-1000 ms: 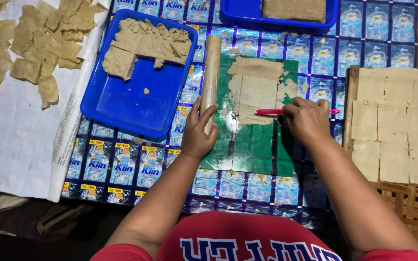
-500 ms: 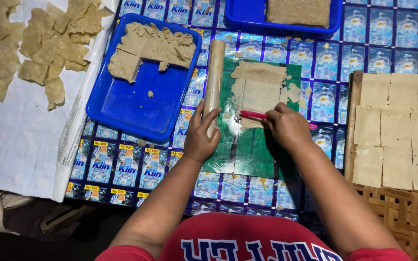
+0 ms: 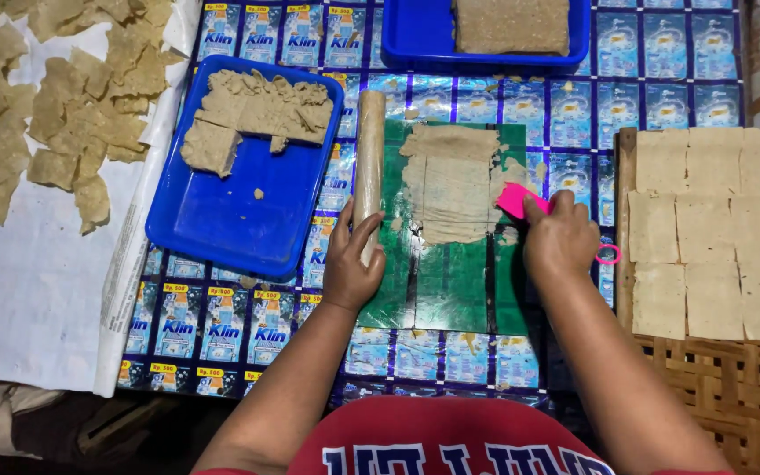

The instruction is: Flattening a dough paste with a rolling pin, cutting it into rectangular pieces using a small scraper, and arranging them on a woven tray.

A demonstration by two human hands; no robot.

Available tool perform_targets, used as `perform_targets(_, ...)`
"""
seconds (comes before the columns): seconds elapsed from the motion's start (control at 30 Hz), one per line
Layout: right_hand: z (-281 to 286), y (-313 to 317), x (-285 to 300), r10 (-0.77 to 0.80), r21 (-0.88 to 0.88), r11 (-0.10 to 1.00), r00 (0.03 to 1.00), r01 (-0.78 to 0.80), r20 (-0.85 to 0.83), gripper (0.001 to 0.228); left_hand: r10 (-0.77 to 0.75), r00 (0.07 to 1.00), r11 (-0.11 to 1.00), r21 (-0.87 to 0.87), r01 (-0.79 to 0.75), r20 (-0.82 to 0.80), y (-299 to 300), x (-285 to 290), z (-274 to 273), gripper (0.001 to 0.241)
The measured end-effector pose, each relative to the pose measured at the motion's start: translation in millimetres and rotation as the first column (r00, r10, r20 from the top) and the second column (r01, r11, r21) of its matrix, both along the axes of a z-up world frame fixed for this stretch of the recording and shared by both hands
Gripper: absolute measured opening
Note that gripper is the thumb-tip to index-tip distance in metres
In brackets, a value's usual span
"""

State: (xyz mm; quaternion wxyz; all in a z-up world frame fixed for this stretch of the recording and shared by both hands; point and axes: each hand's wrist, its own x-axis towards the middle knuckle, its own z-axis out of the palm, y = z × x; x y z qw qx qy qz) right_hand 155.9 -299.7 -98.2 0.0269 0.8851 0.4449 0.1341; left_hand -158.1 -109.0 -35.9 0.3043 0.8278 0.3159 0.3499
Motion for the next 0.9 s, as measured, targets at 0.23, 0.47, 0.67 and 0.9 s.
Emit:
perform_targets(0.23, 77, 24, 16, -0.13, -0.019, 0.991, 0.906, 0.133, -0.404, 0.033, 0.002, 1.0, 1.0, -0.015, -0.003, -0.008, -2, 0, 4, 0.054)
perform_targets(0.47, 84, 16, 19, -0.192, -0.031, 0.979, 0.847, 0.203, -0.496, 0.022, -0.001, 1.0, 0.999, -0.033, 0.001, -0.013, -1, 0, 4, 0.054)
perform_targets(0.67, 79, 21, 34, -0.027, 0.064, 0.997, 0.935, 0.053, -0.353, 0.017, 0.003, 1.0, 1.0, -0.011, -0.003, -0.019, 0, 0, 0, 0.054)
perform_targets(0.9, 27, 47, 79, -0.03, 0.015, 0.999, 0.845, 0.045, -0.534, 0.025, -0.007, 1.0, 1.0, -0.012, 0.007, -0.013, 0, 1, 5, 0.054)
